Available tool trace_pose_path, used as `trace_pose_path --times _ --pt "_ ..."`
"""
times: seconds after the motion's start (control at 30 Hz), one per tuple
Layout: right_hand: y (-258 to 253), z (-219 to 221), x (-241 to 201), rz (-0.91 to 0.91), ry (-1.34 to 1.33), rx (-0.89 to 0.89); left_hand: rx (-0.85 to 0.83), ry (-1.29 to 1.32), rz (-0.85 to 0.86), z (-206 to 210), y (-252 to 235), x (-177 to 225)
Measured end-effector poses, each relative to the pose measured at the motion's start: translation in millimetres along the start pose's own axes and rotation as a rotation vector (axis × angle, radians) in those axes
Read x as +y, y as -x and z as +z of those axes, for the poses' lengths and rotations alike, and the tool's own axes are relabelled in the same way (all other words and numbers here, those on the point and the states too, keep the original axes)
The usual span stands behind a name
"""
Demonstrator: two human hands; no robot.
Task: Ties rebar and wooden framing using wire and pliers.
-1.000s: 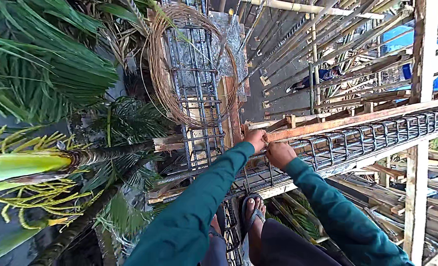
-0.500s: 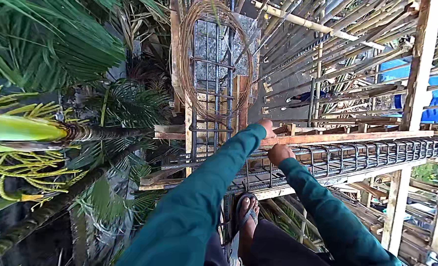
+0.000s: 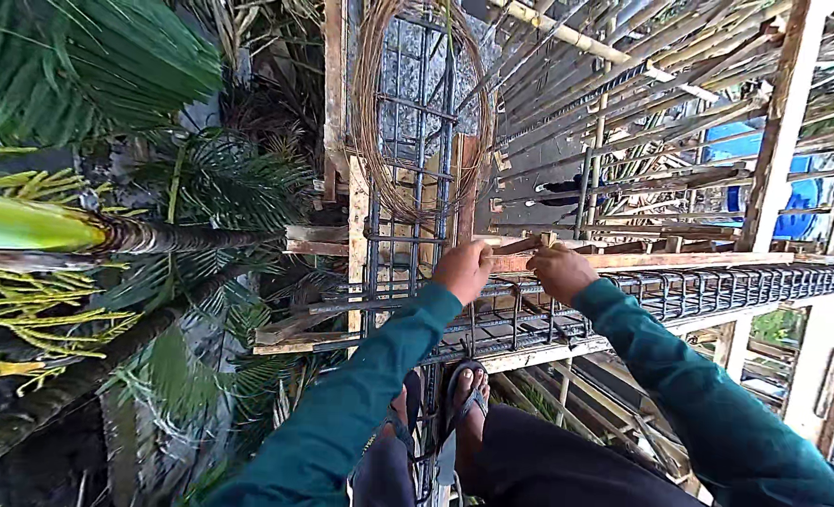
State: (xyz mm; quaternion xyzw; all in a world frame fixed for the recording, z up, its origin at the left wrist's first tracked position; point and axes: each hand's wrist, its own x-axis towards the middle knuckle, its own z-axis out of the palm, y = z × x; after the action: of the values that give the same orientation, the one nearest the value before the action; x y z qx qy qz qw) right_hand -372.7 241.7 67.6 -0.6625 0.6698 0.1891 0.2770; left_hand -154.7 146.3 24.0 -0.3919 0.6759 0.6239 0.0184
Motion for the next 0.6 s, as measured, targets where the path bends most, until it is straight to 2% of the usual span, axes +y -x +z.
trace_pose_path --times 0.07,0.17,0.3,0.37,0.43,0.47,0.5,0.6 --pt "-0.5 7.0 -0.6 -0.163 0.146 -0.072 0.039 -0.041 0.040 15.9 11.9 -11.6" --pt "-5.1 27.5 11.6 -0.348 0.288 -0.139 -0.007 -0.096 -0.012 26.2 14.0 -22.0" --pt "-5.2 51.9 29.1 -0.527 0.318 0.012 0.006 -0.118 -0.023 32.3 13.2 -27.7" --pt "-4.2 55.2 30.5 -0.544 0.294 0.059 0.018 -0.126 -0.012 33.4 13.5 -28.0" --pt "-1.8 46.4 22.5 -0.494 0.248 0.082 0.028 -0.139 0.018 33.4 13.7 -30.0" --pt "3.4 32.5 16.1 -0.401 0.207 0.028 0.027 -0.138 0.035 33.8 13.6 -30.4" --pt "11.8 18.7 10.9 -0.264 0.127 -0.027 0.028 -0.129 0.053 35.6 14.3 -31.7" --pt "55.5 9.2 21.3 0.204 -0.222 0.115 0.050 -0.091 0.078 36.4 18.9 -35.1"
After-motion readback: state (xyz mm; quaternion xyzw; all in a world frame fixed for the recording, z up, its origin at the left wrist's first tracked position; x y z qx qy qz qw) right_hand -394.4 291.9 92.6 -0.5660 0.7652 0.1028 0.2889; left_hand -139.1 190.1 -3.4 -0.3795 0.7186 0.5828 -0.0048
